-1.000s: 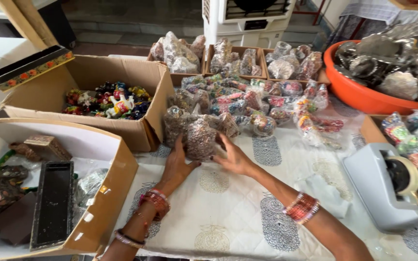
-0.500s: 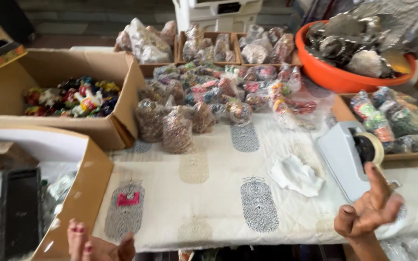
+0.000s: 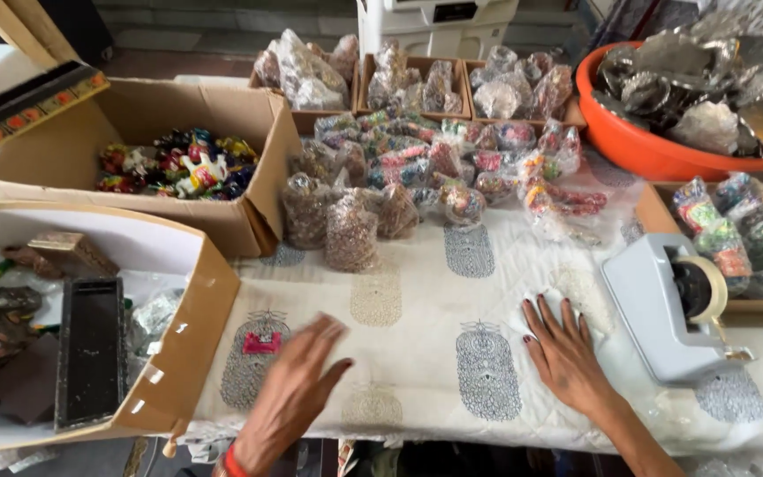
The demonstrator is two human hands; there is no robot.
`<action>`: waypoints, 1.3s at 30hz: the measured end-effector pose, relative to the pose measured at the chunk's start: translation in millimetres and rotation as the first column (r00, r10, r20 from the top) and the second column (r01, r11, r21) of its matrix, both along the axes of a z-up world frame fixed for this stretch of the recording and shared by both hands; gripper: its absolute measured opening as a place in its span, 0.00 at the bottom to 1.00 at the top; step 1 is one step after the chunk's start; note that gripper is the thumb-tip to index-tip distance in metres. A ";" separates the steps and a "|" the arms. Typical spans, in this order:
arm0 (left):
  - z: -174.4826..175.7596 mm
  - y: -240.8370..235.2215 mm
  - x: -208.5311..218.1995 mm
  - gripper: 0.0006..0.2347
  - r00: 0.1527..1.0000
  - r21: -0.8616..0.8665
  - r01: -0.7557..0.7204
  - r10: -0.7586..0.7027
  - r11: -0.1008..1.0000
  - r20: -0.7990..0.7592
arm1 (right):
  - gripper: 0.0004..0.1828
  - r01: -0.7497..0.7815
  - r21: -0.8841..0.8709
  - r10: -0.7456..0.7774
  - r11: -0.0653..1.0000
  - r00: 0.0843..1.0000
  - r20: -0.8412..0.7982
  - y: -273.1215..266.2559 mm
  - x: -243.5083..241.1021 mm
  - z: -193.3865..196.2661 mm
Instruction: The person cleans a variety of decorative ornaments, including small figurines and metallic objects, using a cloth and bubble wrap. They pick up items, wipe them carefully, and place them into boxes.
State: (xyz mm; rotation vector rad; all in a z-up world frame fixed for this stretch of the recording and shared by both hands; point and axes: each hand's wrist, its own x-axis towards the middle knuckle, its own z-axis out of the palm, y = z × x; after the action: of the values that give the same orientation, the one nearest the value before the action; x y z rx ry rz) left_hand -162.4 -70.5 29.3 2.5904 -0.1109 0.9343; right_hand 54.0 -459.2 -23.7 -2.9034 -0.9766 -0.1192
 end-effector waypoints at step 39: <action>-97.8 -91.4 224.9 0.19 0.776 -0.207 0.545 -0.582 0.813 -0.243 | 0.66 -0.897 -0.187 0.807 0.400 0.441 -0.392 613.8 86.1 168.4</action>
State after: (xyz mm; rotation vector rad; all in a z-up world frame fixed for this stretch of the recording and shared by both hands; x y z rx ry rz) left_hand 62.4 -161.9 -68.5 2.3210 -0.6861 0.3127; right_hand 140.1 154.6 144.7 -2.1036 -2.5094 0.5355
